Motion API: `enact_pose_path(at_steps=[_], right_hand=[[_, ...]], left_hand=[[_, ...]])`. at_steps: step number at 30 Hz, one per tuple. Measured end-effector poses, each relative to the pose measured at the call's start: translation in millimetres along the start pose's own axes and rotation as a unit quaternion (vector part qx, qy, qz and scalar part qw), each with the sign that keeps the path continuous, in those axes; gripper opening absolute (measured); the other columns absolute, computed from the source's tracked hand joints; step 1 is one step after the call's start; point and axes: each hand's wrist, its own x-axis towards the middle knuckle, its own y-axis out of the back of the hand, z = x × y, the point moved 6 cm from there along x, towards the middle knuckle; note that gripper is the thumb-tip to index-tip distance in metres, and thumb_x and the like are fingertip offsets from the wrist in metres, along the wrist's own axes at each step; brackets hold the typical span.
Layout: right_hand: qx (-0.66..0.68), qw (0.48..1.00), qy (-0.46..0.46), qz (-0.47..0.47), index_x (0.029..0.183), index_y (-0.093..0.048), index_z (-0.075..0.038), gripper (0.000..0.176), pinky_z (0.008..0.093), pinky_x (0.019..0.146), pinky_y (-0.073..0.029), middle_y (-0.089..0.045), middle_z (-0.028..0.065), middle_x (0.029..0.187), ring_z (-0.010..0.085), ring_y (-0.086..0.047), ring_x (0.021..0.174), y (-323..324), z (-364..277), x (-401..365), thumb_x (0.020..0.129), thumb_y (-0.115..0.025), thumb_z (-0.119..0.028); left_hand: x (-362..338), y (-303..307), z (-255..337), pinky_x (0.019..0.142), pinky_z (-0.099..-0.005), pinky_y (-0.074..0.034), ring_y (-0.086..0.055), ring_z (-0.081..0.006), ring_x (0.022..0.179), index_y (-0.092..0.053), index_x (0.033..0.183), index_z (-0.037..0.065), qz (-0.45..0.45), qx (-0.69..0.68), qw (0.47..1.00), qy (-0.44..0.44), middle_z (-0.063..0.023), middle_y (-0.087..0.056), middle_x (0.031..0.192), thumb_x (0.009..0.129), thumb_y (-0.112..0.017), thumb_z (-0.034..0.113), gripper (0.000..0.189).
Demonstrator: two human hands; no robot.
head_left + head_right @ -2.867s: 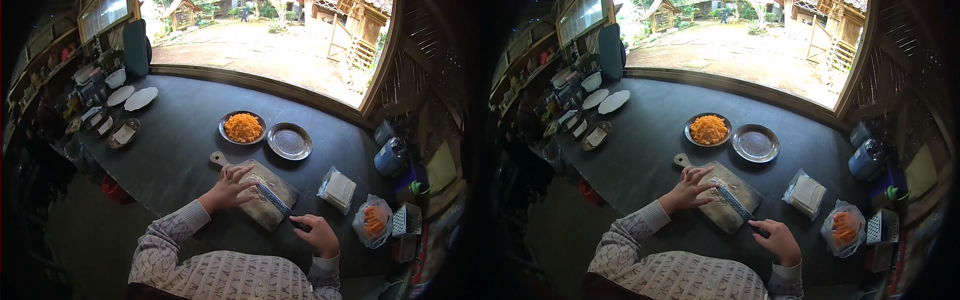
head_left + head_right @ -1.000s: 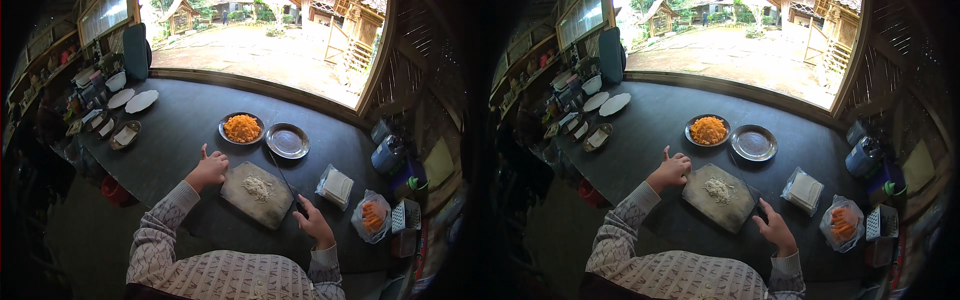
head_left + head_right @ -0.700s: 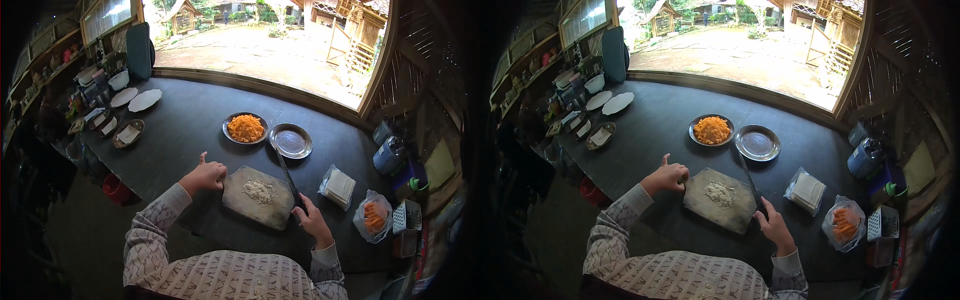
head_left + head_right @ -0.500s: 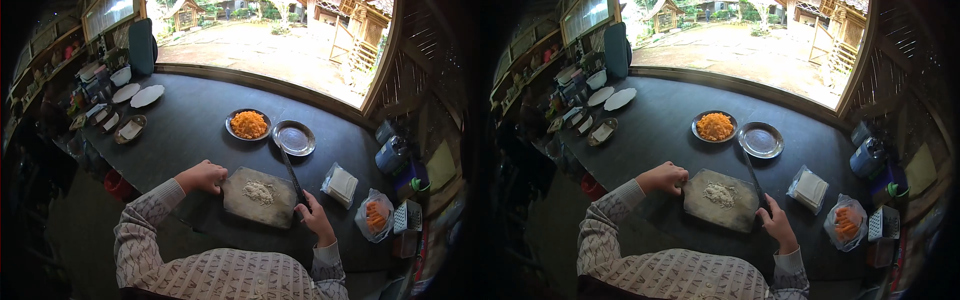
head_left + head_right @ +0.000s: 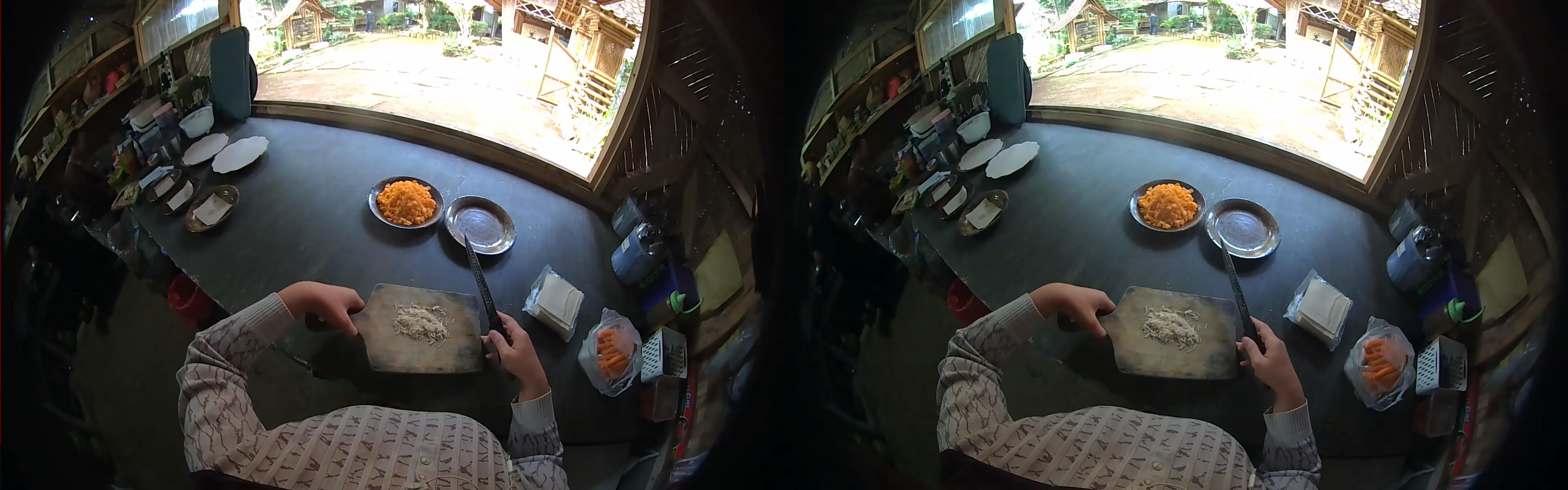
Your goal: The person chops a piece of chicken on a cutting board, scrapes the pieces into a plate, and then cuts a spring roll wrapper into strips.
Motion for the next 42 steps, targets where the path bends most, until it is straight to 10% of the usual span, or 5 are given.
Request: enact_pose_path(at_steps=[13,21,42], right_hand=[[0.031,0.992,0.065,0.108,0.138,-0.042,0.004,0.046,0.025,0.056,-0.056,-0.065,0.0083,0.092,0.0168,-0.068,0.089,35.8,0.1,1.4,0.096,-0.054,-0.01],[0.017,0.965,0.085,0.247,0.135,-0.047,-0.007,0.039,0.0225,0.048,-0.044,-0.064,0.0026,0.077,0.0075,-0.059,0.065,73.7,-4.4,-7.6,0.098,-0.051,-0.019],[-0.027,0.997,0.064,0.036,0.141,-0.046,-0.012,0.048,0.0278,0.052,-0.051,-0.065,0.0073,0.074,0.012,-0.061,0.055,1.7,-48.1,44.8,0.093,-0.056,-0.011]], left_hand=[[27.3,-40.4,-8.6,0.058,-0.0236,-0.051,-0.063,-0.0077,0.067,-0.059,0.107,-0.002,-0.005,-0.209,0.968,-0.14,-0.0008,-0.067,0.082,0.088,-0.072,0.016,0.029],[35.9,-12.9,30.4,0.049,-0.0237,-0.047,-0.061,-0.0087,0.058,-0.054,0.083,0.004,0.118,-0.257,0.941,-0.185,-0.0015,-0.064,0.072,0.085,-0.075,0.019,0.026],[148.1,95.1,80.0,0.057,-0.0311,-0.051,-0.064,-0.017,0.067,-0.056,0.1,-0.001,0.321,-0.353,0.859,-0.185,-0.0075,-0.064,0.084,0.086,-0.067,0.014,0.022]])
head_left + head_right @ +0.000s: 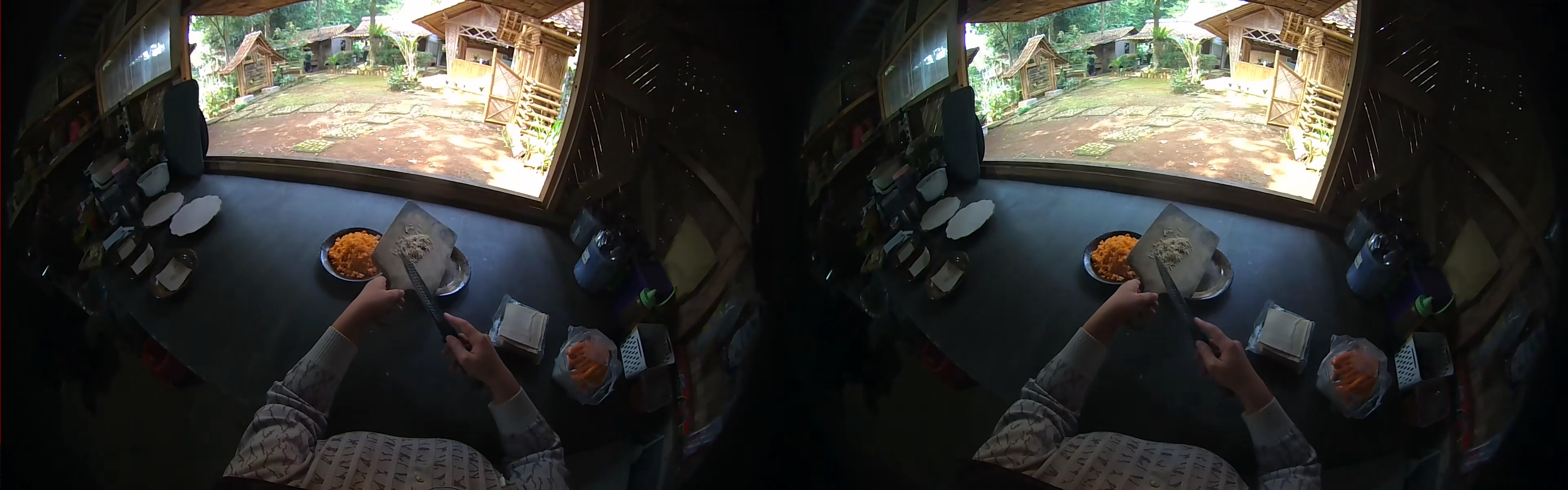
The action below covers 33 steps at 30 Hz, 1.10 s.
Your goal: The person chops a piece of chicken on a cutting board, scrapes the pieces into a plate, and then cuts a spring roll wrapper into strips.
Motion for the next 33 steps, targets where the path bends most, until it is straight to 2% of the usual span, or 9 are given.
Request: enact_pose_path(at_steps=[3,6,12,18,19,21,28,31,33], right_hand=[[-0.041,0.999,0.021,-0.004,0.138,-0.05,-0.011,0.046,0.0291,0.054,-0.053,-0.066,0.0083,0.073,0.0125,-0.063,0.057,-7.7,-21.2,20.7,0.093,-0.057,-0.012],[-0.053,0.999,0.0,-0.012,0.138,-0.05,-0.01,0.046,0.03,0.055,-0.053,-0.066,0.01,0.072,0.013,-0.063,0.057,-13.6,-26.2,38.0,0.093,-0.056,-0.013],[-0.045,0.999,-0.019,-0.003,0.14,-0.047,-0.012,0.047,0.0294,0.051,-0.053,-0.065,0.0102,0.076,0.0146,-0.062,0.053,-18.8,-12.3,59.4,0.094,-0.055,-0.012],[-0.029,0.996,-0.08,0.006,0.143,-0.04,-0.012,0.048,0.0314,0.051,-0.055,-0.063,0.0116,0.076,0.0181,-0.064,0.054,-24.2,-0.6,51.7,0.095,-0.05,-0.011],[-0.028,0.996,-0.08,0.007,0.143,-0.04,-0.012,0.048,0.0314,0.051,-0.055,-0.063,0.0116,0.076,0.0181,-0.064,0.054,-24.5,1.5,50.6,0.095,-0.05,-0.011],[-0.031,0.996,-0.088,0.014,0.143,-0.038,-0.012,0.048,0.0322,0.052,-0.055,-0.062,0.0118,0.075,0.0192,-0.065,0.054,-22.8,5.9,48.7,0.096,-0.048,-0.011],[-0.057,0.993,-0.108,0.006,0.144,-0.036,-0.012,0.05,0.0335,0.053,-0.055,-0.06,0.0112,0.076,0.0211,-0.066,0.056,-14.3,7.3,43.7,0.095,-0.047,-0.01],[-0.085,0.987,-0.138,-0.004,0.145,-0.033,-0.011,0.052,0.0352,0.057,-0.056,-0.064,0.0156,0.085,0.0232,-0.068,0.058,-11.8,2.0,40.2,0.095,-0.046,-0.01],[-0.128,0.981,-0.144,-0.009,0.147,-0.03,-0.01,0.054,0.0366,0.06,-0.057,-0.067,0.0211,0.092,0.025,-0.069,0.06,-10.2,-1.9,38.2,0.095,-0.044,-0.011]], left_hand=[[8.5,-5.7,6.3,0.056,-0.0318,-0.051,-0.064,-0.0172,0.067,-0.056,0.099,-0.002,0.015,0.009,1.0,0.002,-0.008,-0.064,0.083,0.087,-0.066,0.014,0.022],[15.0,-6.4,8.1,0.053,-0.0319,-0.05,-0.064,-0.0169,0.066,-0.056,0.097,-0.003,0.037,0.028,0.999,0.006,-0.0083,-0.065,0.081,0.087,-0.065,0.014,0.022],[27.1,1.3,4.3,0.052,-0.0321,-0.051,-0.065,-0.0183,0.067,-0.057,0.094,-0.005,0.041,0.067,0.997,0.022,-0.0104,-0.065,0.079,0.086,-0.066,0.014,0.022],[29.2,3.6,-1.7,0.056,-0.0323,-0.053,-0.067,-0.0202,0.068,-0.058,0.095,-0.006,0.047,0.068,0.996,0.02,-0.0114,-0.066,0.08,0.085,-0.065,0.012,0.021],[30.3,4.1,-3.4,0.056,-0.0323,-0.053,-0.067,-0.0202,0.068,-0.058,0.095,-0.006,0.046,0.068,0.996,0.02,-0.0114,-0.066,0.08,0.085,-0.065,0.012,0.021],[32.7,3.4,-4.5,0.058,-0.0343,-0.055,-0.068,-0.0235,0.07,-0.052,0.097,-0.008,0.029,0.045,0.998,0.014,-0.0166,-0.067,0.085,0.084,-0.064,0.01,0.026],[34.3,6.5,-6.8,0.058,-0.0346,-0.054,-0.068,-0.024,0.069,-0.052,0.096,-0.008,0.045,0.059,0.997,0.012,-0.017,-0.066,0.084,0.085,-0.064,0.009,0.024],[34.2,7.4,-5.4,0.058,-0.0348,-0.055,-0.069,-0.0243,0.07,-0.052,0.095,-0.008,0.046,0.081,0.995,0.016,-0.0169,-0.066,0.083,0.084,-0.064,0.009,0.024],[32.9,7.7,-4.6,0.055,-0.0332,-0.053,-0.066,-0.0207,0.066,-0.055,0.094,-0.006,0.061,0.07,0.996,0.013,-0.0121,-0.065,0.078,0.086,-0.064,0.007,0.018]])
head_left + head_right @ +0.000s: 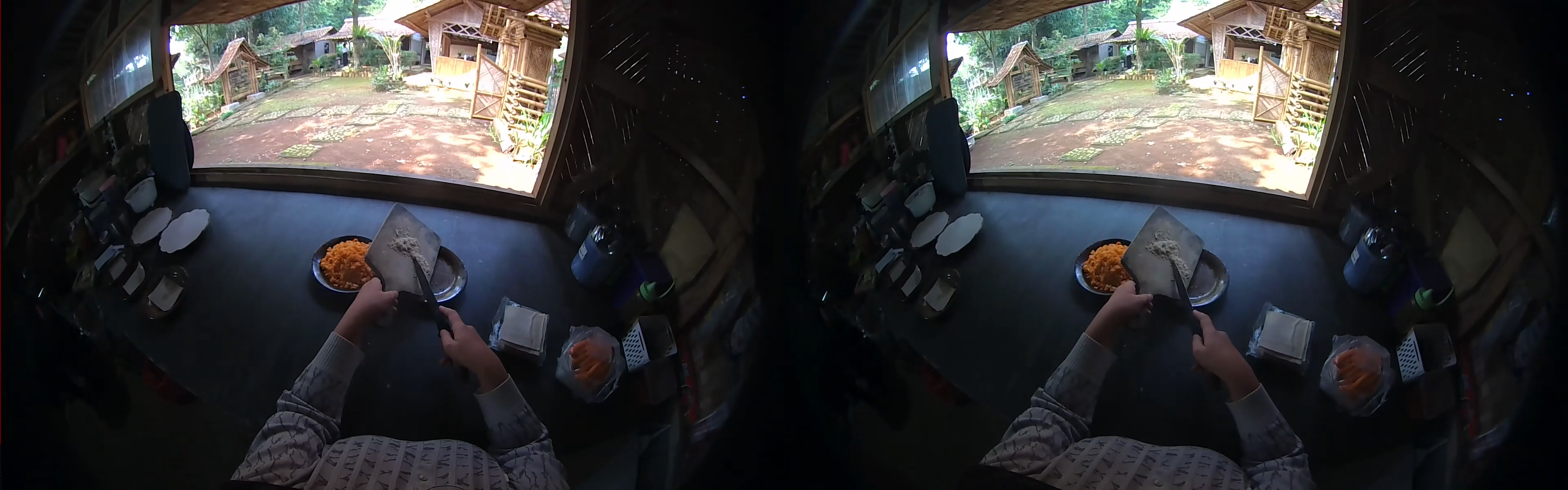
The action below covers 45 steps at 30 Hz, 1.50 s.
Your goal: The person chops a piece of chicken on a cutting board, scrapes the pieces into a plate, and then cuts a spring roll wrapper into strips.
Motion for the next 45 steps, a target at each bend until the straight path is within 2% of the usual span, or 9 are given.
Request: enact_pose_path(at_steps=[3,15,16,18,26,31,41,43,45], right_hand=[[-0.02,1.0,0.018,-0.003,0.147,-0.028,-0.006,0.056,0.0375,0.058,-0.057,-0.067,0.0226,0.079,0.0252,-0.068,0.058,1.5,2.4,0.7,0.093,-0.042,-0.01],[-0.054,0.994,0.08,0.043,0.141,-0.036,0.003,0.054,0.0488,0.075,-0.051,-0.064,0.0326,0.084,0.0448,-0.065,0.081,3.2,-12.4,-13.2,0.09,-0.046,-0.012],[-0.053,0.995,0.079,0.043,0.141,-0.036,0.003,0.054,0.0488,0.075,-0.051,-0.064,0.0326,0.084,0.0448,-0.065,0.081,0.1,-12.9,-14.1,0.09,-0.046,-0.012],[-0.087,0.988,0.123,0.031,0.145,-0.031,0.001,0.057,0.0381,0.061,-0.054,-0.066,0.0214,0.07,0.0274,-0.067,0.06,-7.9,-17.2,-17.4,0.092,-0.046,-0.012],[-0.129,0.987,0.096,0.01,0.147,-0.024,0.004,0.06,0.0387,0.061,-0.054,-0.066,0.0217,0.075,0.0281,-0.067,0.061,-20.7,6.0,-1.0,0.092,-0.046,-0.011],[-0.098,0.995,0.002,0.014,0.147,-0.023,0.004,0.061,0.0381,0.059,-0.055,-0.067,0.0204,0.075,0.0262,-0.067,0.06,-11.2,12.7,3.2,0.091,-0.044,-0.011],[-0.011,0.995,0.081,0.05,0.146,-0.026,0.004,0.059,0.0369,0.056,-0.055,-0.065,0.0183,0.066,0.0255,-0.066,0.054,-12.6,-10.8,-6.6,0.09,-0.043,-0.009],[-0.014,0.992,0.119,0.048,0.143,-0.03,0.006,0.06,0.0466,0.066,-0.053,-0.064,0.0279,0.072,0.0393,-0.067,0.067,-18.0,-14.5,-7.6,0.087,-0.046,-0.009],[-0.006,0.989,0.136,0.05,0.142,-0.031,0.006,0.059,0.0481,0.067,-0.052,-0.063,0.0292,0.072,0.0415,-0.066,0.068,-23.6,-14.1,-7.3,0.087,-0.046,-0.009]], left_hand=[[2.1,1.2,-0.2,0.056,-0.0337,-0.053,-0.066,-0.0212,0.065,-0.054,0.095,-0.007,0.018,0.029,0.999,-0.012,-0.0126,-0.065,0.079,0.085,-0.064,0.007,0.019],[-5.6,-2.3,5.8,0.057,-0.0351,-0.054,-0.067,-0.022,0.066,-0.052,0.096,-0.007,0.027,0.037,0.999,-0.017,-0.014,-0.065,0.079,0.085,-0.064,0.007,0.022],[-6.5,-2.5,6.5,0.057,-0.0351,-0.054,-0.067,-0.022,0.066,-0.052,0.096,-0.007,0.026,0.038,0.999,-0.016,-0.014,-0.065,0.079,0.085,-0.064,0.007,0.022],[-12.0,0.1,12.3,0.056,-0.0346,-0.055,-0.068,-0.0225,0.068,-0.052,0.096,-0.008,0.04,0.075,0.996,-0.013,-0.0149,-0.066,0.08,0.084,-0.065,0.008,0.023],[-4.0,2.2,6.3,0.057,-0.0349,-0.055,-0.069,-0.0231,0.068,-0.052,0.096,-0.008,0.044,0.088,0.995,-0.032,-0.0159,-0.067,0.08,0.085,-0.065,0.009,0.025],[-12.5,3.8,13.6,0.059,-0.0355,-0.055,-0.068,-0.0235,0.068,-0.052,0.097,-0.009,0.049,0.079,0.995,-0.028,-0.0164,-0.067,0.082,0.084,-0.065,0.009,0.025],[-6.9,1.1,10.5,0.06,-0.0366,-0.054,-0.069,-0.025,0.069,-0.052,0.097,-0.008,0.056,0.137,0.988,-0.039,-0.0177,-0.067,0.083,0.085,-0.066,0.011,0.028],[-3.1,1.0,5.6,0.061,-0.037,-0.055,-0.069,-0.0253,0.069,-0.051,0.098,-0.008,0.067,0.155,0.985,-0.045,-0.0182,-0.067,0.084,0.085,-0.066,0.012,0.028],[-12.0,0.5,13.4,0.083,-0.0445,-0.052,-0.064,-0.0431,0.099,-0.051,0.105,-0.013,0.057,0.159,0.985,-0.034,-0.0323,-0.063,0.102,0.084,-0.066,0.019,0.041]])
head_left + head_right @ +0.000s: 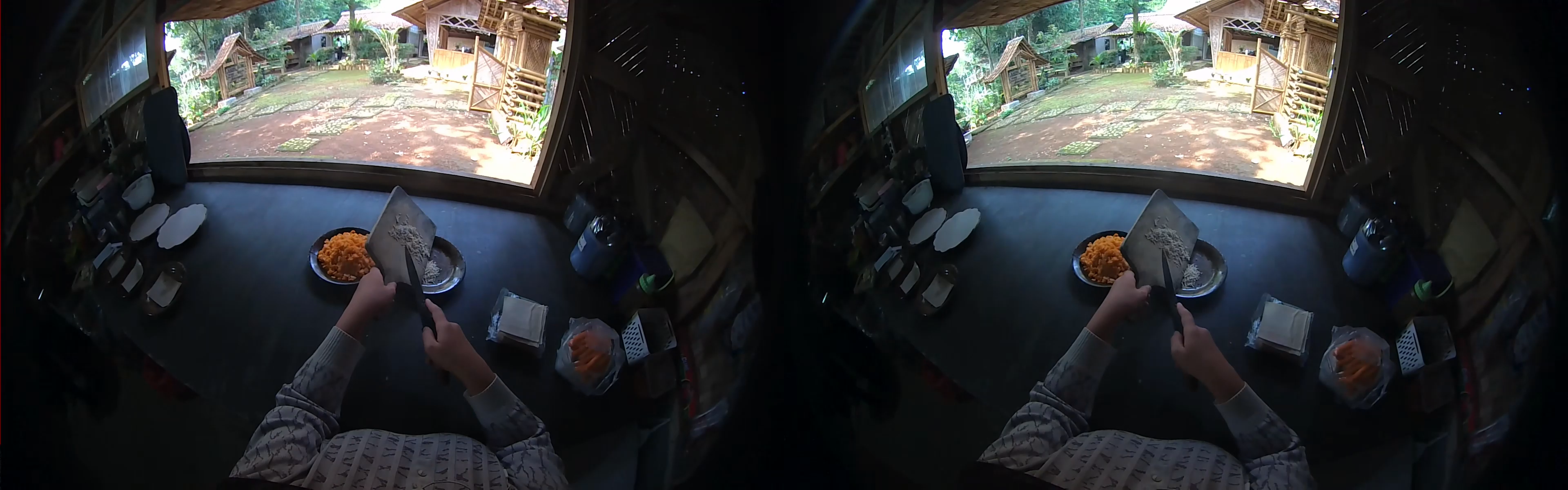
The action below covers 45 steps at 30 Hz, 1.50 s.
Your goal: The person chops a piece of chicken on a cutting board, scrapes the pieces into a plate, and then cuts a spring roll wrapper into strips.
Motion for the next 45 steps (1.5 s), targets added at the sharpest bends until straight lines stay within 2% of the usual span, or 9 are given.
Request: enact_pose_path(at_steps=[8,10,12,22,32,34,38,44,45], right_hand=[[-0.001,1.0,0.021,0.005,0.141,-0.033,0.007,0.059,0.0503,0.068,-0.051,-0.062,0.0318,0.073,0.045,-0.065,0.072,-8.8,5.9,1.8,0.086,-0.048,-0.008],[-0.03,0.998,0.053,0.01,0.144,-0.03,0.003,0.057,0.0379,0.054,-0.053,-0.064,0.0188,0.065,0.026,-0.065,0.053,-12.0,11.4,3.7,0.091,-0.045,-0.007],[-0.027,0.998,0.049,0.008,0.144,-0.029,0.003,0.057,0.0381,0.054,-0.053,-0.064,0.019,0.065,0.0263,-0.065,0.053,-12.0,7.8,1.8,0.091,-0.045,-0.007],[-0.024,0.998,0.052,0.011,0.145,-0.026,0.005,0.059,0.0377,0.054,-0.054,-0.064,0.019,0.065,0.0259,-0.065,0.053,-12.7,5.3,0.4,0.09,-0.045,-0.006],[-0.029,0.996,0.082,0.035,0.146,-0.026,0.005,0.061,0.0374,0.055,-0.053,-0.063,0.0179,0.062,0.026,-0.065,0.053,-9.8,-1.8,-1.2,0.089,-0.045,-0.005],[0.006,1.0,0.021,0.011,0.142,-0.029,0.009,0.062,0.0489,0.072,-0.052,-0.063,0.0338,0.079,0.0455,-0.066,0.076,-6.3,-9.1,-4.1,0.084,-0.047,-0.006],[0.011,0.999,0.026,0.015,0.142,-0.029,0.009,0.062,0.0484,0.071,-0.052,-0.063,0.0329,0.078,0.045,-0.066,0.075,-4.4,-8.1,-3.3,0.084,-0.046,-0.006],[0.025,1.0,0.004,0.008,0.142,-0.031,0.006,0.06,0.0432,0.061,-0.054,-0.064,0.0254,0.068,0.0356,-0.067,0.061,9.6,-15.2,-5.3,0.086,-0.046,-0.008],[0.054,0.998,-0.01,0.011,0.143,-0.031,0.004,0.059,0.0384,0.054,-0.052,-0.063,0.019,0.067,0.0273,-0.064,0.055,12.1,-16.3,-6.2,0.087,-0.045,-0.008]], left_hand=[[-7.2,0.7,9.0,0.087,-0.0462,-0.05,-0.061,-0.0465,0.102,-0.051,0.108,-0.014,0.016,0.013,0.999,-0.024,-0.0354,-0.062,0.103,0.084,-0.066,0.018,0.042],[-10.2,1.3,12.2,0.087,-0.0463,-0.05,-0.061,-0.0467,0.102,-0.051,0.108,-0.014,0.022,0.015,0.999,-0.031,-0.0356,-0.062,0.102,0.083,-0.066,0.017,0.042],[-17.7,6.2,23.0,0.087,-0.0467,-0.05,-0.061,-0.0468,0.101,-0.051,0.108,-0.013,0.053,0.059,0.994,-0.069,-0.0355,-0.062,0.102,0.083,-0.066,0.017,0.042],[-22.4,7.9,29.1,0.088,-0.0469,-0.05,-0.062,-0.0457,0.102,-0.051,0.112,-0.013,0.063,0.089,0.991,-0.074,-0.0345,-0.062,0.103,0.083,-0.065,0.018,0.045],[-22.9,13.6,30.9,0.09,-0.0473,-0.05,-0.063,-0.042,0.103,-0.049,0.124,-0.007,0.069,0.127,0.987,-0.069,-0.0291,-0.064,0.107,0.084,-0.062,0.022,0.051],[-22.2,13.6,30.8,0.09,-0.0474,-0.05,-0.063,-0.0416,0.102,-0.048,0.125,-0.006,0.07,0.127,0.987,-0.074,-0.0287,-0.064,0.107,0.085,-0.062,0.023,0.052],[-27.0,16.5,36.0,0.089,-0.047,-0.05,-0.064,-0.0392,0.103,-0.046,0.131,-0.002,0.079,0.163,0.981,-0.065,-0.026,-0.065,0.107,0.086,-0.061,0.025,0.055],[-27.2,17.3,36.4,0.085,-0.046,-0.051,-0.066,-0.0366,0.099,-0.046,0.135,0.007,0.098,0.182,0.976,-0.065,-0.022,-0.067,0.104,0.087,-0.06,0.025,0.053],[-29.2,18.6,38.6,0.084,-0.0459,-0.051,-0.066,-0.0363,0.098,-0.046,0.136,0.01,0.104,0.19,0.974,-0.06,-0.0212,-0.067,0.103,0.088,-0.06,0.025,0.052]])
